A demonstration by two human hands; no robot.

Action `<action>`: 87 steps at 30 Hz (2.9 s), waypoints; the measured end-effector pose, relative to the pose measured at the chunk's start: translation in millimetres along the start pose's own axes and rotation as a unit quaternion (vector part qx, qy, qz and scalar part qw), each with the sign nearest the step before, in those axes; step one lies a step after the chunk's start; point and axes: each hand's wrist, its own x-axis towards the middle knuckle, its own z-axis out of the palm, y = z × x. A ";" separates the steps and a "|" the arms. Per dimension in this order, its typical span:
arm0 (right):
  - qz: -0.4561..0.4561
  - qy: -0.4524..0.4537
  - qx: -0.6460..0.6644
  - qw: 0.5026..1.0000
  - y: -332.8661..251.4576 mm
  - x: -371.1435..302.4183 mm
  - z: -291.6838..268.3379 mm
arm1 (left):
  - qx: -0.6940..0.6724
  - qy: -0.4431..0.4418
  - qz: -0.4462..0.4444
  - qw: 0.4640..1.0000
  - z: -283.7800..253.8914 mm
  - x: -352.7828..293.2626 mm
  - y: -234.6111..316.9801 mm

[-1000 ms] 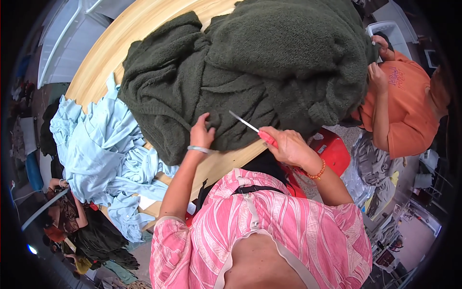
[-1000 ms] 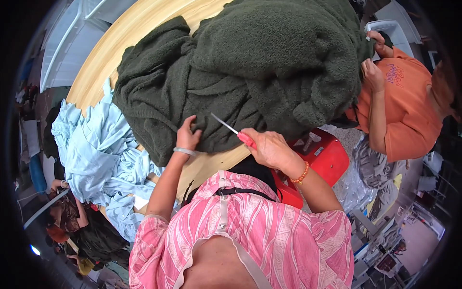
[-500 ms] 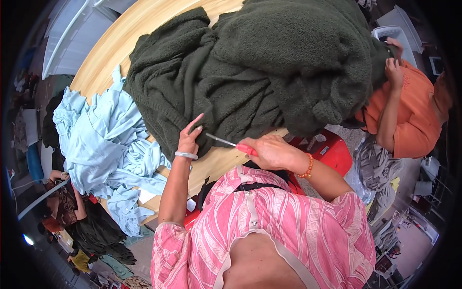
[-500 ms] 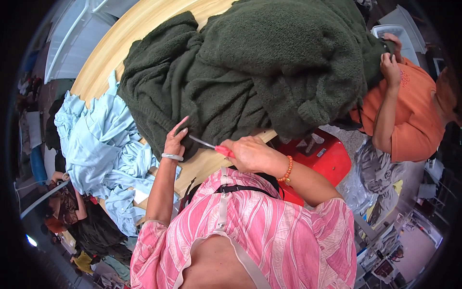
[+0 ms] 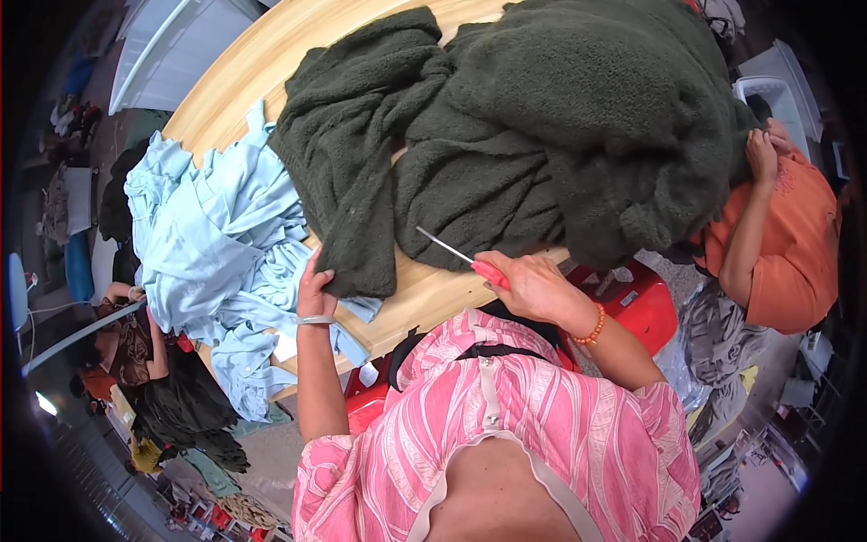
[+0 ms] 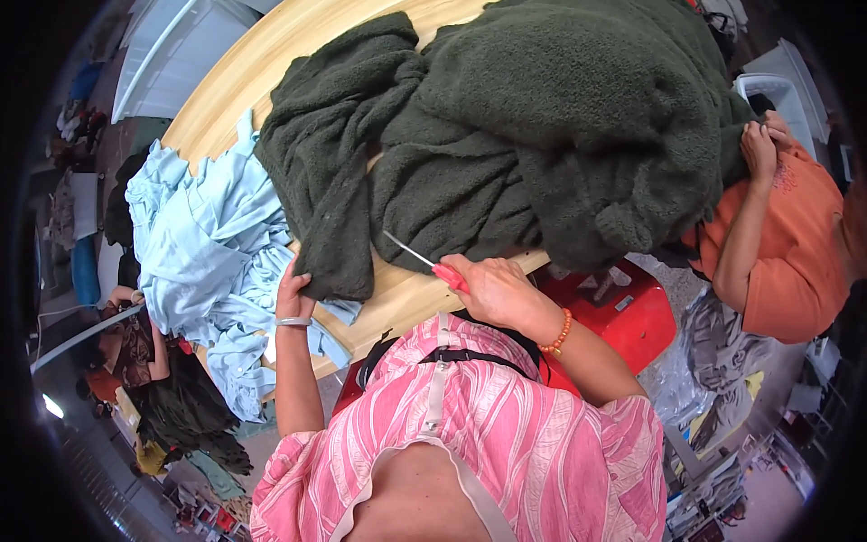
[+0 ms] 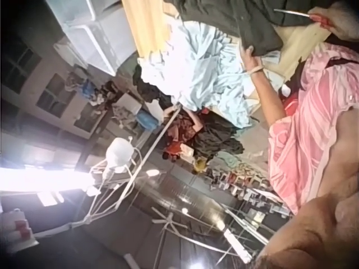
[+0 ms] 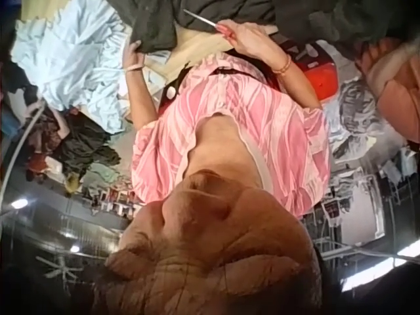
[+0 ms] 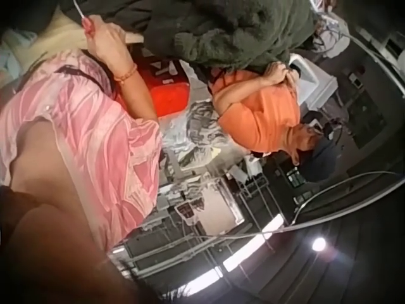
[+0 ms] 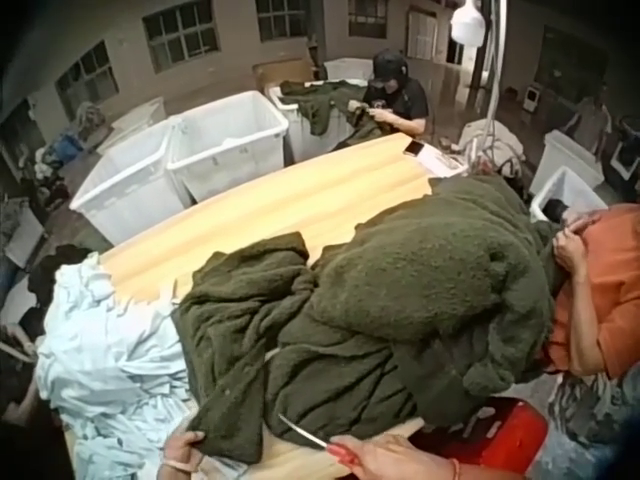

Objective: Trimming excess threads from green and light blue garments using a small clipper.

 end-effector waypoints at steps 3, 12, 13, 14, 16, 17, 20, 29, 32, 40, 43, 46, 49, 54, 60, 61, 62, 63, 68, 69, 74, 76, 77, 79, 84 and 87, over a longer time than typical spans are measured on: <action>-0.029 -0.002 -0.006 1.000 -7.6 13.4 3.3 | 0.079 0.021 -0.054 0.995 11.3 13.3 3.1; -0.022 -0.011 -0.022 0.999 -5.7 19.5 14.0 | 0.725 0.157 0.294 0.603 79.1 15.9 21.2; -0.008 -0.014 -0.022 1.000 -5.3 18.3 12.6 | 0.722 0.124 0.311 0.605 97.9 22.4 19.2; 0.002 -0.019 -0.020 1.000 -6.3 18.3 11.5 | 0.719 0.097 0.327 0.605 110.4 28.4 19.0; 0.001 -0.017 -0.018 1.000 -9.7 18.8 10.3 | 0.720 0.079 0.308 0.617 114.1 53.5 9.0; 0.001 -0.015 -0.017 1.000 -12.2 18.6 9.1 | 0.720 0.061 0.290 0.628 111.4 63.3 2.1; -0.005 -0.004 -0.008 1.000 -15.8 17.8 7.1 | 0.682 0.029 0.255 0.685 77.4 89.5 -8.5; 0.014 -0.038 -0.027 0.999 -34.7 45.3 9.0 | 0.532 0.019 0.209 0.820 36.5 113.8 -22.1; 0.017 -0.029 -0.044 0.998 -37.7 55.0 15.3 | 0.505 0.008 0.218 0.835 34.4 113.2 -21.1; 0.005 -0.071 0.001 0.997 -42.7 62.1 14.7 | 0.484 -0.004 0.207 0.850 32.0 111.9 -11.5; 0.016 -0.036 0.031 0.999 -30.3 58.6 18.4 | 0.546 -0.019 0.211 0.810 54.8 105.1 -1.0; 0.040 0.019 0.039 0.998 -12.0 55.6 18.7 | 0.652 0.031 0.261 0.711 111.7 92.7 6.8; 0.053 0.032 0.037 0.997 -12.7 58.7 13.1 | 0.703 0.049 0.358 0.612 130.4 110.4 4.6; 0.072 0.056 0.031 0.995 -11.5 65.8 11.6 | 0.689 0.030 0.212 0.692 102.8 145.1 -13.4; 0.046 0.005 0.004 0.999 -12.7 78.7 11.1 | 0.565 -0.034 0.160 0.809 72.5 161.1 -19.1; 0.032 -0.001 0.011 0.999 -10.2 79.4 10.8 | 0.564 -0.036 0.159 0.809 76.1 160.1 -19.5; 0.018 -0.007 0.019 1.000 -8.2 80.4 10.2 | 0.512 -0.060 0.151 0.843 78.9 158.0 -19.7; 0.020 -0.007 0.018 1.000 -7.6 81.9 7.5 | 0.458 -0.084 0.141 0.874 81.9 156.4 -19.6; 0.014 -0.085 -0.010 0.996 -16.9 87.8 -2.2 | 0.463 -0.095 0.144 0.869 76.9 154.8 -14.5; 0.013 -0.086 -0.011 0.996 -18.2 88.1 -4.2 | 0.462 -0.105 0.156 0.867 74.6 154.6 -14.5; 0.021 -0.063 0.010 0.998 -17.9 90.4 -7.4 | 0.436 -0.106 0.182 0.875 72.6 144.1 -14.4; 0.033 -0.124 -0.006 0.992 -20.6 91.3 -8.6 | 0.413 -0.104 0.204 0.881 68.4 138.7 -14.8; 0.031 -0.093 0.003 0.995 -20.1 89.5 -6.9 | 0.420 -0.087 0.177 0.886 66.7 134.9 -11.9; 0.024 -0.067 0.011 0.997 -18.5 85.9 -2.2 | 0.425 -0.063 0.150 0.890 64.6 124.5 -6.1; 0.022 -0.014 0.039 0.999 -5.7 63.8 5.3 | 0.703 0.006 0.320 0.635 71.5 62.6 13.2; 0.007 -0.039 0.009 0.999 -15.1 57.4 12.6 | 0.694 0.081 0.318 0.640 33.3 33.3 -5.9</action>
